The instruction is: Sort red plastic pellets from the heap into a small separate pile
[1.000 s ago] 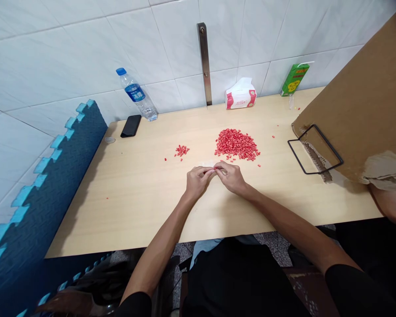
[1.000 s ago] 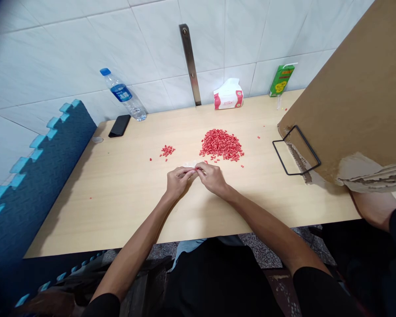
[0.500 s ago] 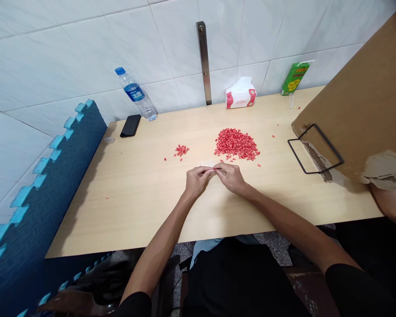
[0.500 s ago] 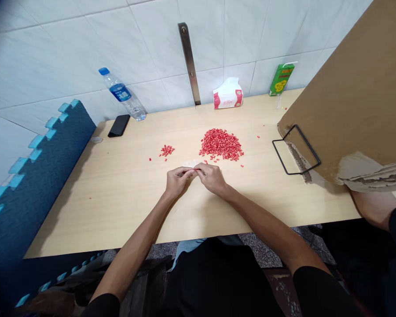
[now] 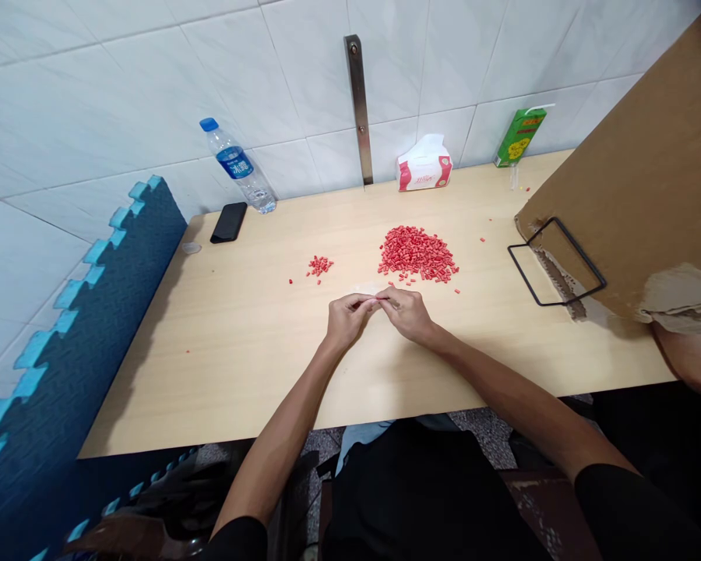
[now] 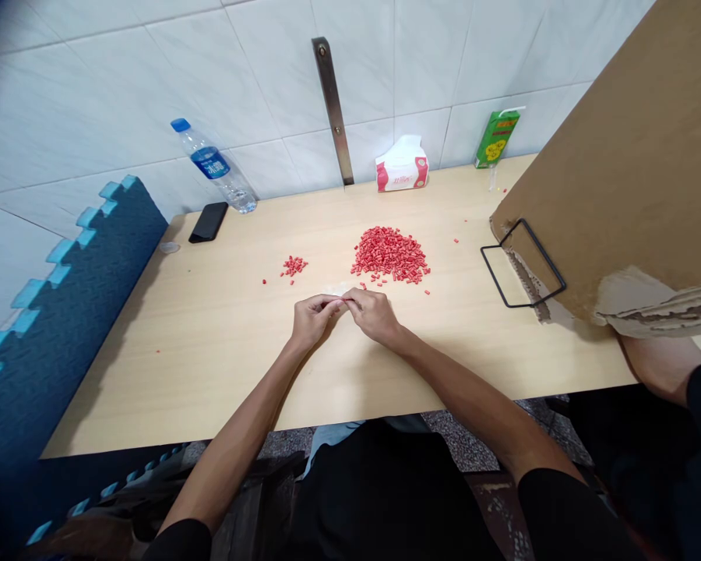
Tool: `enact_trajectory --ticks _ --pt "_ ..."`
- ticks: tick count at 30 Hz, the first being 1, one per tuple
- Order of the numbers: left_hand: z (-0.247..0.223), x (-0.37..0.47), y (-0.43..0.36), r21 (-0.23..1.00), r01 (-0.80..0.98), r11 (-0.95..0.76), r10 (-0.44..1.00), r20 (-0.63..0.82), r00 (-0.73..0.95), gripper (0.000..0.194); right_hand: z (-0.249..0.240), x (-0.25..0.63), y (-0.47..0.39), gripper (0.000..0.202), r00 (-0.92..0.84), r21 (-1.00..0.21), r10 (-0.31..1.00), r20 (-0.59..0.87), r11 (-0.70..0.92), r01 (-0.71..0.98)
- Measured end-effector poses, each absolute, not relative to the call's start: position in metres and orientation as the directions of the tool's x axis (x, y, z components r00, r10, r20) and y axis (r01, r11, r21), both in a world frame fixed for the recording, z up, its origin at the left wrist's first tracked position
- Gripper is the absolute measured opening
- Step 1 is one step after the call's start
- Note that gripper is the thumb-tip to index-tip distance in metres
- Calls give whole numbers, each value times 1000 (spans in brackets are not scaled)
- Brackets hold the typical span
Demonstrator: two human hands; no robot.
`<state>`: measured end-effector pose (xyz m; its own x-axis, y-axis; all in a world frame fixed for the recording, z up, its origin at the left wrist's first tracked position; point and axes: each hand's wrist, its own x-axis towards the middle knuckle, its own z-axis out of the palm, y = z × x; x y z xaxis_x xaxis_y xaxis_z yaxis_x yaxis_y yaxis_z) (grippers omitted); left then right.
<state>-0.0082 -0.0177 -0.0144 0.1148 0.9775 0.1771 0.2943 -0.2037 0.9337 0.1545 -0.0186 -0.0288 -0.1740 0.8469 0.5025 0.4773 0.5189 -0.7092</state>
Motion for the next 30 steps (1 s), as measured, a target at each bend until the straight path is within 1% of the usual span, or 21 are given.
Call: enact_trajectory --ticks 4,10,13,17,20,23,26,28,30 --pt "-9 -7 -20 875 390 -288 957 255 136 19 -29 153 -19 15 -156 -706 844 514 519 482" --pt "-4 -3 -24 656 601 -456 879 439 187 15 -31 151 -18 14 -89 -641 822 562 501 581" --pt "-5 -2 -25 573 653 -495 850 476 227 14 -31 151 -18 15 -105 -619 816 568 508 599" --pt "-7 -1 -24 521 690 -502 841 481 249 14 -31 151 -18 15 -140 -588 806 576 527 613" --pt "-8 -1 -24 521 703 -483 851 468 239 14 -31 151 -18 16 -151 -592 814 561 522 614" --pt "-9 -2 -23 570 694 -440 880 427 208 14 -30 151 -19 15 -154 -618 835 529 503 604" --pt "-8 -3 -22 664 647 -375 917 367 156 15 -28 151 -19 14 -160 -684 850 502 503 529" --pt "-7 -3 -21 713 610 -344 932 337 132 15 -25 150 -20 20 -152 -744 868 473 486 460" --pt "-6 -3 -21 739 587 -332 938 323 124 14 -21 151 -22 28 -136 -795 891 433 448 409"
